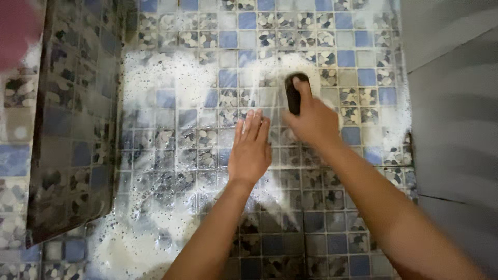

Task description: The person scrubs a tiled bathroom floor with a brush, handles a pouch of cleaning detergent, and scrubs the floor tiles with the brush.

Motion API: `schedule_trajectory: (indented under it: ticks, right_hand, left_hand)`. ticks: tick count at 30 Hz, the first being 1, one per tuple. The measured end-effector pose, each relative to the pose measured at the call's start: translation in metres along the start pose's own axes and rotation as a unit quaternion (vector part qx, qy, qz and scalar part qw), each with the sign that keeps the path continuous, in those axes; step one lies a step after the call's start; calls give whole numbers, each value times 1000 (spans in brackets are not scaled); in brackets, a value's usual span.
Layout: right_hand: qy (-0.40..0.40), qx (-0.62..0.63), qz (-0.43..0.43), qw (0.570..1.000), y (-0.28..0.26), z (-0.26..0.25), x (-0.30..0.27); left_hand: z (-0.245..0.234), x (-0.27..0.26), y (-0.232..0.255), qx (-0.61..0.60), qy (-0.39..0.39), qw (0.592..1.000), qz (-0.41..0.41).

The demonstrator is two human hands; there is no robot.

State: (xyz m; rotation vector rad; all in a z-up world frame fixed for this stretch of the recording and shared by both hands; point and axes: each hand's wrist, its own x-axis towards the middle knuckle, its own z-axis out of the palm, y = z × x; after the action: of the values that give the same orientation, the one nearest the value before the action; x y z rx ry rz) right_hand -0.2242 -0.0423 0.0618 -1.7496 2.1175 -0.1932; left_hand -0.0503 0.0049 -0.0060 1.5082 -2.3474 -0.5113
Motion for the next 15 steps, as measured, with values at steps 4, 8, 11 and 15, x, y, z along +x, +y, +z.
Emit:
schedule_trajectory:
  ticks: [4, 8, 11, 15]
  right_hand:
    - [-5, -49, -16, 999, 7, 1, -12]
    - [-145, -95, -20, 985, 37, 14, -129]
    - [-228, -148, -6, 962, 52, 18, -174]
    - [-123, -66, 19, 990, 63, 8, -116]
  left_hand:
    - [1, 1, 3, 18, 6, 1000, -3]
    - [3, 1, -3, -4, 10, 1000, 3]
    - [7, 1, -3, -6, 15, 1000, 9]
    - [4, 0, 1, 7, 9, 1000, 4]
